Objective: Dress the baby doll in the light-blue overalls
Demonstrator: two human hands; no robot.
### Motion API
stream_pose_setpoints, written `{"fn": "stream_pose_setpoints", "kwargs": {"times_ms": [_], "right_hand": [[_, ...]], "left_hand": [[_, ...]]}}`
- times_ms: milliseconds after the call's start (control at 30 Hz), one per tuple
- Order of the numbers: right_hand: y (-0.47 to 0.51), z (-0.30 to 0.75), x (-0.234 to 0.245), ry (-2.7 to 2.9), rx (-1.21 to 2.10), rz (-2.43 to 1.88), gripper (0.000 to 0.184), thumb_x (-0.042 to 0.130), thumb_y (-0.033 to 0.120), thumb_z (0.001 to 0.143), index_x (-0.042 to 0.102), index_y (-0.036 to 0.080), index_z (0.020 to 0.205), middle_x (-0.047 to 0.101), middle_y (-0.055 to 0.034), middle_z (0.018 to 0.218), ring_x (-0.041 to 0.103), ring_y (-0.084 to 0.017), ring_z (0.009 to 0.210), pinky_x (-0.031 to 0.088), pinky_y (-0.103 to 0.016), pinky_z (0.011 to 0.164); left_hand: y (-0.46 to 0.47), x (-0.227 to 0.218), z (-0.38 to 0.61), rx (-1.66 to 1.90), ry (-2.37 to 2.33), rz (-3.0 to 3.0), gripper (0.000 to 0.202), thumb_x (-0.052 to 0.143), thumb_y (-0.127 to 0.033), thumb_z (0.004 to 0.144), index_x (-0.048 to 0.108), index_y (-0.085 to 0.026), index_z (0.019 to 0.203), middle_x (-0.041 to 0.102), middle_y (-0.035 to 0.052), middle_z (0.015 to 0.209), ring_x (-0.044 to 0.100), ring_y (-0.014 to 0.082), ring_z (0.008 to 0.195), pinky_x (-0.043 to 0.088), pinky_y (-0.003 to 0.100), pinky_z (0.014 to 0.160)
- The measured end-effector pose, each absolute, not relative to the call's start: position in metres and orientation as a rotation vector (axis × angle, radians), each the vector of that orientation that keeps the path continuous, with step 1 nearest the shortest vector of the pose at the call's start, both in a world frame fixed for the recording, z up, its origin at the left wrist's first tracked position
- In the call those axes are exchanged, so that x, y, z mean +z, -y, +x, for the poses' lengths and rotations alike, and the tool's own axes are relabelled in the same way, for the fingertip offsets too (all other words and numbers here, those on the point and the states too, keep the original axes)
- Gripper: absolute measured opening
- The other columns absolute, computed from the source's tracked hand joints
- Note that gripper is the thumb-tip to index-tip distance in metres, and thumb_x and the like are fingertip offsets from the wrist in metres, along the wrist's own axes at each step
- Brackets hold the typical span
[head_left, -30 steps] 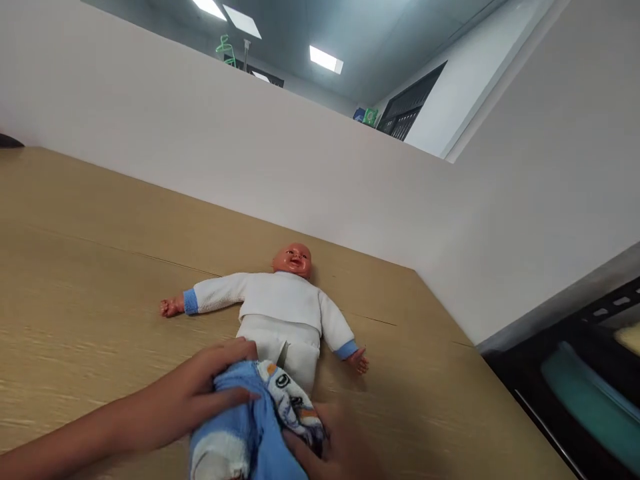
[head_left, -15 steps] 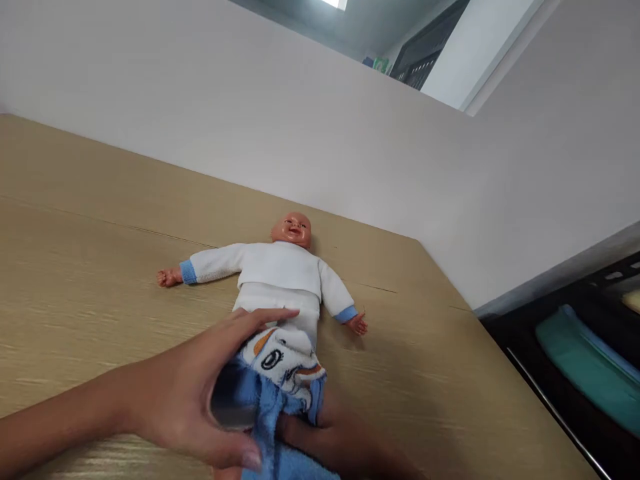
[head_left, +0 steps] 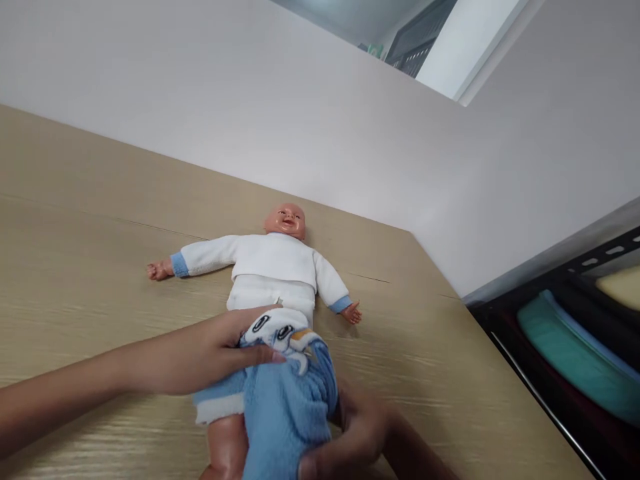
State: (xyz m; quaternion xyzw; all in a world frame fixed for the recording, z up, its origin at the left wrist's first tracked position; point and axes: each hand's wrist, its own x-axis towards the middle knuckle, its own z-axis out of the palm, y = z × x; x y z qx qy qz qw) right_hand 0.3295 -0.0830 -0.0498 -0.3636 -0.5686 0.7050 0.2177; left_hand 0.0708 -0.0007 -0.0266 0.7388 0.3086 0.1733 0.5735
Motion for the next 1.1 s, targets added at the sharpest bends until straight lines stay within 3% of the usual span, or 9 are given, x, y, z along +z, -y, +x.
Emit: {"fn": "stream_pose_setpoints", "kwargs": {"times_ms": [100,200,367,500,700,833,933,1000,1100], "right_hand": [[0.084,0.319,-0.050,1.394,1.922,-1.076,0.068,0.081,0.072,0.087,0.074,0.021,0.131,0.079,-0.0059,0.119,0.074,-0.023,0.111,0.059,-0.036,0.103],[0.083,0.314,-0.043,1.383,1.715,-1.281,0.065,0.075,0.069,0.095,0.070,0.027,0.144,0.076,-0.0069,0.138,0.068,-0.028,0.132,0.055,-0.041,0.115],[0.087,0.316,-0.040,1.549,1.616,-1.312,0.055,0.072,0.067,0.099,0.077,0.025,0.133,0.076,-0.0074,0.137,0.068,-0.027,0.130,0.053,-0.040,0.118],[0.090,0.315,-0.051,1.358,1.729,-1.209,0.068,0.075,0.082,0.087,0.080,0.020,0.115,0.079,-0.0087,0.117,0.071,-0.029,0.113,0.057,-0.043,0.110],[0.083,0.309,-0.056,1.202,1.831,-1.134,0.069,0.077,0.077,0.089,0.074,0.024,0.133,0.078,-0.0087,0.129,0.072,-0.029,0.122,0.051,-0.046,0.119],[0.083,0.314,-0.040,1.409,2.018,-0.840,0.081,0.091,0.068,0.079,0.070,0.020,0.141,0.077,-0.0112,0.131,0.072,-0.033,0.126,0.053,-0.047,0.117],[0.090,0.317,-0.035,1.390,2.090,-0.769,0.078,0.095,0.062,0.076,0.073,0.019,0.137,0.079,-0.0093,0.127,0.073,-0.032,0.125,0.052,-0.046,0.118],[0.094,0.315,-0.039,1.278,2.007,-0.809,0.070,0.092,0.063,0.080,0.075,0.019,0.133,0.078,-0.0084,0.130,0.071,-0.030,0.129,0.048,-0.044,0.123],[0.097,0.310,-0.045,1.185,1.829,-0.973,0.069,0.078,0.077,0.087,0.080,0.019,0.124,0.080,-0.0095,0.125,0.069,-0.029,0.132,0.051,-0.040,0.121]], "left_hand": [[-0.004,-0.031,0.068,0.422,-0.810,1.660,0.054,0.067,-0.064,0.102,0.068,-0.030,0.144,0.077,-0.0021,0.138,0.067,0.0295,0.133,0.051,0.033,0.116],[-0.010,-0.030,0.064,0.341,-0.808,1.601,0.059,0.071,-0.068,0.098,0.070,-0.029,0.143,0.080,-0.0021,0.132,0.071,0.0309,0.128,0.058,0.033,0.107],[-0.010,-0.023,0.061,0.242,-0.690,1.675,0.072,0.096,-0.052,0.078,0.072,-0.032,0.143,0.079,-0.0035,0.134,0.071,0.0318,0.126,0.059,0.032,0.106],[-0.006,-0.023,0.064,0.235,-0.655,1.611,0.055,0.081,-0.055,0.096,0.071,-0.029,0.143,0.076,-0.0018,0.138,0.068,0.0299,0.132,0.055,0.034,0.112],[-0.004,-0.029,0.069,0.295,-0.830,1.494,0.062,0.076,-0.067,0.095,0.068,-0.029,0.143,0.079,-0.0017,0.133,0.067,0.0328,0.133,0.054,0.037,0.114],[-0.004,-0.030,0.069,0.268,-0.812,1.465,0.066,0.084,-0.064,0.090,0.068,-0.029,0.144,0.077,-0.0008,0.138,0.066,0.0337,0.135,0.051,0.037,0.118],[-0.005,-0.027,0.062,0.226,-0.740,1.502,0.074,0.083,-0.075,0.086,0.070,-0.029,0.142,0.074,0.0004,0.144,0.062,0.0355,0.140,0.049,0.038,0.121],[-0.006,-0.025,0.058,0.203,-0.661,1.484,0.076,0.086,-0.077,0.080,0.073,-0.029,0.137,0.077,-0.0007,0.138,0.063,0.0360,0.137,0.050,0.038,0.118],[-0.008,-0.024,0.057,0.151,-0.529,1.449,0.065,0.095,-0.059,0.074,0.078,-0.025,0.127,0.082,-0.0030,0.116,0.072,0.0336,0.121,0.057,0.034,0.105]]}}
